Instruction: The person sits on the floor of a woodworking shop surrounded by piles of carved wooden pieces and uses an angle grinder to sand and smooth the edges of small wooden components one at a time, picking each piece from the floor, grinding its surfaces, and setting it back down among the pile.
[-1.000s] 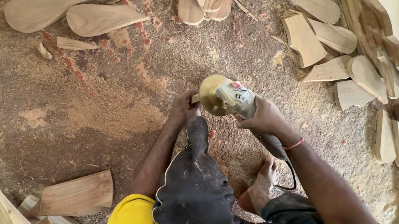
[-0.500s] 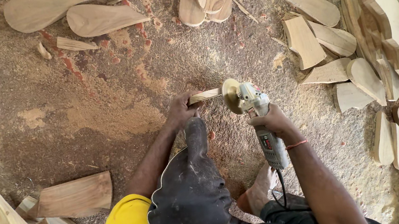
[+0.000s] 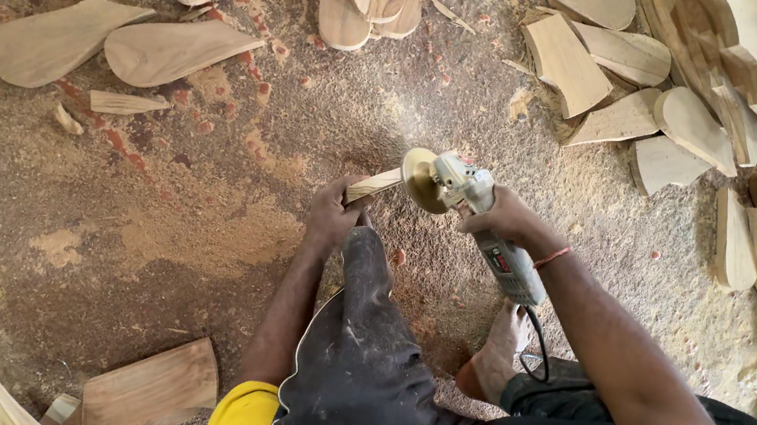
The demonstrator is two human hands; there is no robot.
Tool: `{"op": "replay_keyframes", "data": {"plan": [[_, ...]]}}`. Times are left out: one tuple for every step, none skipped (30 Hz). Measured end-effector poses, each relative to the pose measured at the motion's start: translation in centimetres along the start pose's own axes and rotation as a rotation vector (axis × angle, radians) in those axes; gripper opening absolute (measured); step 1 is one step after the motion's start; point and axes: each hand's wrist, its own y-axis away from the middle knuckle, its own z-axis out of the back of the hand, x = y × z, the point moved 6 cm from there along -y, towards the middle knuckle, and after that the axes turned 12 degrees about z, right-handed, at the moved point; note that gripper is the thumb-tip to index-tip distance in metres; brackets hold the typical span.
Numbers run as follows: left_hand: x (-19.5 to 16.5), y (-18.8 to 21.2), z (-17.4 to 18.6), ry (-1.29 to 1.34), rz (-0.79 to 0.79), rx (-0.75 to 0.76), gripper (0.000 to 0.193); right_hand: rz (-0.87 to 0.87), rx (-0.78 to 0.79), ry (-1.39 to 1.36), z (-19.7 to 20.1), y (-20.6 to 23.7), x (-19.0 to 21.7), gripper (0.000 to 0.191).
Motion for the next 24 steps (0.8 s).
{"op": "replay_keyframes", "data": {"plan": [[-0.2,0.1,0.0,0.026,-0.012,0.0,0.03,0.023,-0.011,-0.016,0.3,-0.4,-0.6,0.043],[-0.4,0.1,0.0,0.056,-0.024,-0.001,0.031,0.048,-0.021,-0.028,0.6,-0.8,-1.1,0.041],[-0.5,0.2,0.0,0.086,-0.035,-0.003,0.031,0.071,-0.03,-0.039,0.9,-1.1,-1.6,0.038],[-0.6,0.2,0.0,0.063,-0.058,-0.017,0.032,0.048,-0.052,-0.019,1.3,-1.4,-2.2,0.039],[-0.8,0.2,0.1,0.043,-0.083,-0.035,0.032,0.027,-0.072,0.003,1.7,-1.6,-2.7,0.04],[-0.8,0.1,0.2,0.026,-0.104,-0.053,0.032,0.004,-0.091,0.028,2.2,-1.6,-3.1,0.04],[-0.6,0.1,0.3,0.02,-0.092,-0.061,0.032,-0.033,-0.113,-0.013,2.5,-1.3,-3.8,0.041],[-0.3,0.0,0.4,0.012,-0.081,-0.07,0.032,-0.068,-0.135,-0.055,2.9,-0.8,-4.3,0.041],[0.0,-0.1,0.5,0.003,-0.07,-0.082,0.032,-0.1,-0.156,-0.097,3.2,-0.4,-4.8,0.041],[0.5,-0.2,0.5,-0.031,-0.038,-0.069,0.028,-0.106,-0.176,-0.117,3.5,0.3,-5.1,0.043],[1.0,-0.3,0.4,-0.063,-0.004,-0.056,0.024,-0.116,-0.194,-0.134,3.9,1.3,-5.5,0.044],[1.7,-0.3,0.2,-0.091,0.035,-0.042,0.021,-0.128,-0.21,-0.148,4.3,2.2,-5.8,0.045],[1.9,-0.3,0.0,-0.066,-0.004,-0.065,0.024,-0.076,-0.201,-0.132,4.6,2.8,-5.6,0.046],[1.9,-0.4,-0.1,-0.048,-0.051,-0.084,0.027,-0.02,-0.2,-0.123,4.8,3.2,-5.2,0.046],[2.0,-0.4,-0.2,-0.031,-0.098,-0.104,0.03,0.037,-0.2,-0.114,4.9,3.6,-4.5,0.047],[2.3,-0.5,-0.4,-0.02,-0.107,-0.1,0.03,0.017,-0.191,-0.118,4.7,3.9,-4.2,0.047],[2.5,-0.6,-0.6,-0.007,-0.112,-0.098,0.031,-0.004,-0.18,-0.119,4.4,4.1,-3.7,0.048],[2.7,-0.8,-0.6,0.008,-0.122,-0.104,0.032,-0.016,-0.166,-0.117,4.0,4.0,-2.9,0.048],[2.8,-1.0,-0.7,-0.021,-0.116,-0.117,0.031,0.008,-0.127,-0.084,3.4,3.8,-1.9,0.051],[3.1,-1.0,-0.7,-0.051,-0.105,-0.128,0.03,0.028,-0.086,-0.053,2.4,3.8,-1.0,0.053],[3.2,-1.2,-0.7,-0.083,-0.096,-0.14,0.029,0.052,-0.045,-0.023,1.4,3.6,-0.1,0.056],[3.5,-1.5,-0.6,-0.081,-0.057,-0.135,0.028,0.073,-0.026,0.018,0.3,3.3,0.8,0.061],[3.9,-1.8,-0.6,-0.081,-0.019,-0.127,0.028,0.094,-0.008,0.056,-0.9,2.9,1.5,0.067],[4.2,-2.0,-0.5,-0.081,0.022,-0.118,0.027,0.112,0.009,0.092,-1.7,2.7,2.0,0.073]]}}
